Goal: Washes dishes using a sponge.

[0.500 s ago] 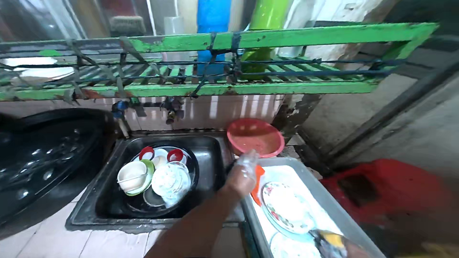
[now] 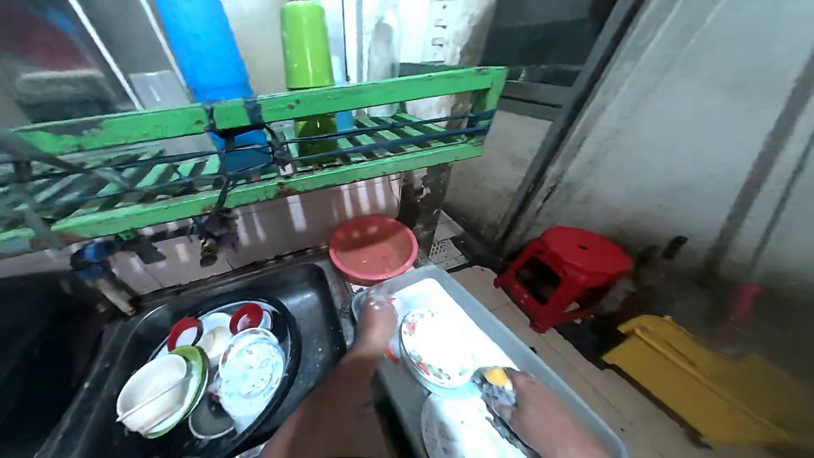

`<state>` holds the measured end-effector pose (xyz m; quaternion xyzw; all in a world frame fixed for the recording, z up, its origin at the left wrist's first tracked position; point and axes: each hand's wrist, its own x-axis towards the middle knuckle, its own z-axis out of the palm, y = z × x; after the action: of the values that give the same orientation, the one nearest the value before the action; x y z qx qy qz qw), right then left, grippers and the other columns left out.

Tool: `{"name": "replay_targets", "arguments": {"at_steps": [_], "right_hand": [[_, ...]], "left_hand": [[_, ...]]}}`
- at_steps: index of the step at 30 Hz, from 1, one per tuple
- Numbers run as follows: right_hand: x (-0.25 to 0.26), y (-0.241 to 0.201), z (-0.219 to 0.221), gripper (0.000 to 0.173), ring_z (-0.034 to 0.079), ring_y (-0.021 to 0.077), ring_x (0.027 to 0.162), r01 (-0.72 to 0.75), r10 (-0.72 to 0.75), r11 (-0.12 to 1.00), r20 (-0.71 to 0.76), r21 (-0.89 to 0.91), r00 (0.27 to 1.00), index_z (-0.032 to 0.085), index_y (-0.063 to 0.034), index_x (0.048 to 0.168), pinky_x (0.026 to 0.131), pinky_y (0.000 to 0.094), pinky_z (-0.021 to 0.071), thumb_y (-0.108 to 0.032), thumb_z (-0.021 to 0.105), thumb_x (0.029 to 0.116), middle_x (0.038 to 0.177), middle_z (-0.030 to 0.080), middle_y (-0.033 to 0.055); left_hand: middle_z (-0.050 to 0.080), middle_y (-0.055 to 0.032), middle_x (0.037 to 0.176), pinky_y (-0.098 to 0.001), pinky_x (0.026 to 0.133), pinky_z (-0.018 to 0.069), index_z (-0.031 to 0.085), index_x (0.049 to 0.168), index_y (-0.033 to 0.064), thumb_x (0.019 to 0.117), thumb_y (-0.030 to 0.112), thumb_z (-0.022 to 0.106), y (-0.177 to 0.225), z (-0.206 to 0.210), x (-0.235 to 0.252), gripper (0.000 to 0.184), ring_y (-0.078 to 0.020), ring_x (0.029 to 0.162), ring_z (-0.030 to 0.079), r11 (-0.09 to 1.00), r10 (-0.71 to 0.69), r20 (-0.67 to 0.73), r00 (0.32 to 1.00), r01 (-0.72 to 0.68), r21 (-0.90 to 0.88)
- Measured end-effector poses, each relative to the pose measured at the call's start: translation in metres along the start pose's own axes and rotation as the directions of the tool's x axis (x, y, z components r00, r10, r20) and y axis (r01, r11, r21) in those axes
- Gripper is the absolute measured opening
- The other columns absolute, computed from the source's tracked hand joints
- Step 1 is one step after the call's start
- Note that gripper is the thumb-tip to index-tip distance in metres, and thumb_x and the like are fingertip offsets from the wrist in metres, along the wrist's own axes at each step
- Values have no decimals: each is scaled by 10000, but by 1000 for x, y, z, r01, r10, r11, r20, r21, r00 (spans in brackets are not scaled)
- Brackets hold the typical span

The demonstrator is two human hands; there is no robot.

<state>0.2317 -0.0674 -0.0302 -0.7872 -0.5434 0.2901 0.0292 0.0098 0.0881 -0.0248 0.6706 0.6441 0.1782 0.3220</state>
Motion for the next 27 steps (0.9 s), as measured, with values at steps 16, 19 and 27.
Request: {"name": "replay_targets", "arguments": {"at_steps": [16,19,27], "right_hand": [[-2,-4,-2,592,564,442,1286,-21,21,1000,10,5,1000,572,36,1377,1088,605,434,-301,721,914,1344,601,285],[0,-5,-4,586,567,424,1288,-35,35,999,13,3,999,577,12,1381,1088,594,437,-317,713,916,1345,605,270],[-1,-11,-5,593,543,436,1312,-51,50,999,45,13,998,578,-6,1387,1074,618,446,-334,721,915,1376,584,260]], "left_hand": [[631,-220,1256,-477,962,514,609,1317,-5,1029,147,581,3,-10,10,327,-302,1128,623,816,-149,325,934,302,-494],[640,-186,1149,-394,782,522,592,1342,12,955,-11,607,5,-17,16,388,-235,914,611,813,-178,249,952,284,-507],[643,-212,1217,-487,920,535,580,1337,6,1101,282,460,3,-4,4,383,-303,1089,640,775,-137,313,940,298,-557]]}}
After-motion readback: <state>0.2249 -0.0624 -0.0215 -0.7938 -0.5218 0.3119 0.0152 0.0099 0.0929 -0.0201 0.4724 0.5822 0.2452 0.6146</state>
